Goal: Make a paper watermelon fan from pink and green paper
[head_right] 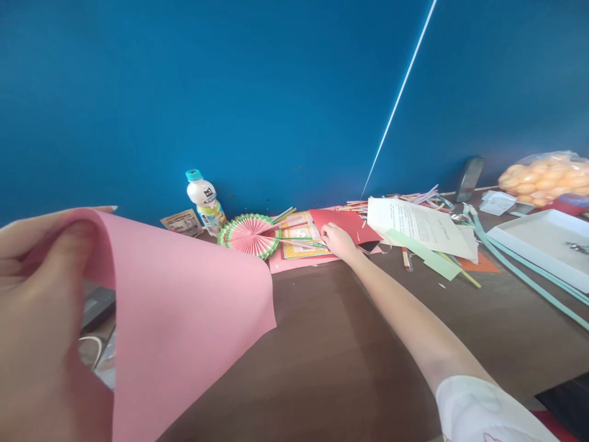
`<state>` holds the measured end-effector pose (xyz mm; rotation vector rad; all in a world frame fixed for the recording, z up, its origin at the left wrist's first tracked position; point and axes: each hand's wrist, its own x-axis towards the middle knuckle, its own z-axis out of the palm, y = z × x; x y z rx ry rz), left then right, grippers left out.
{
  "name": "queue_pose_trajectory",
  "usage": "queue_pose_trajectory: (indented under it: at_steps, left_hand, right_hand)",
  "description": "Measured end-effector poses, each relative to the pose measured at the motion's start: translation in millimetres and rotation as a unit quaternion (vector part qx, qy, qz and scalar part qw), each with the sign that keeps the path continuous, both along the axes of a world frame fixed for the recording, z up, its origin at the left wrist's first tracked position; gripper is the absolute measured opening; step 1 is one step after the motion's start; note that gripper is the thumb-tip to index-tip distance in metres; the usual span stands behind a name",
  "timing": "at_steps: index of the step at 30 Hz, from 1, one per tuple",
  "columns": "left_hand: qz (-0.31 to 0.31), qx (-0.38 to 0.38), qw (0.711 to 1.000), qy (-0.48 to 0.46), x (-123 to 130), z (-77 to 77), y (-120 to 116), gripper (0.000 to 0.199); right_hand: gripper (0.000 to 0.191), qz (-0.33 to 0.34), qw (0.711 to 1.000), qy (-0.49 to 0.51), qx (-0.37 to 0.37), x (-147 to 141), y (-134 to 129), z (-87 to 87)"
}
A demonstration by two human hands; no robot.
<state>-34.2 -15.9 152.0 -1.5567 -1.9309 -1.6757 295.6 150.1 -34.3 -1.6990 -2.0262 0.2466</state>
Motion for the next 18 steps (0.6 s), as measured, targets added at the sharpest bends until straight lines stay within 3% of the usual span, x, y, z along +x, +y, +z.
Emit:
queue_pose_trajectory:
  at_steps: [9,16,18]
  left_hand:
    - [-0.012,0.007,1.000,-0.002,-1,-1.6,1,0.024]
    - [-0.013,0.003,1.000,-0.015,0,0.1,-1,0.025]
    - [-0.060,0.020,0.997,-0.036,-3,-1.9,-1,0.026]
  right_hand:
    - [0.009,0.035,0.994,0.073,-0.078,18,-6,15.7]
    - [0.030,0.120,0.975,0.142,-0.122,43,-12,41.7]
    - [0.032,0.116,0.978,0.130,-0.117,45,-10,44.5]
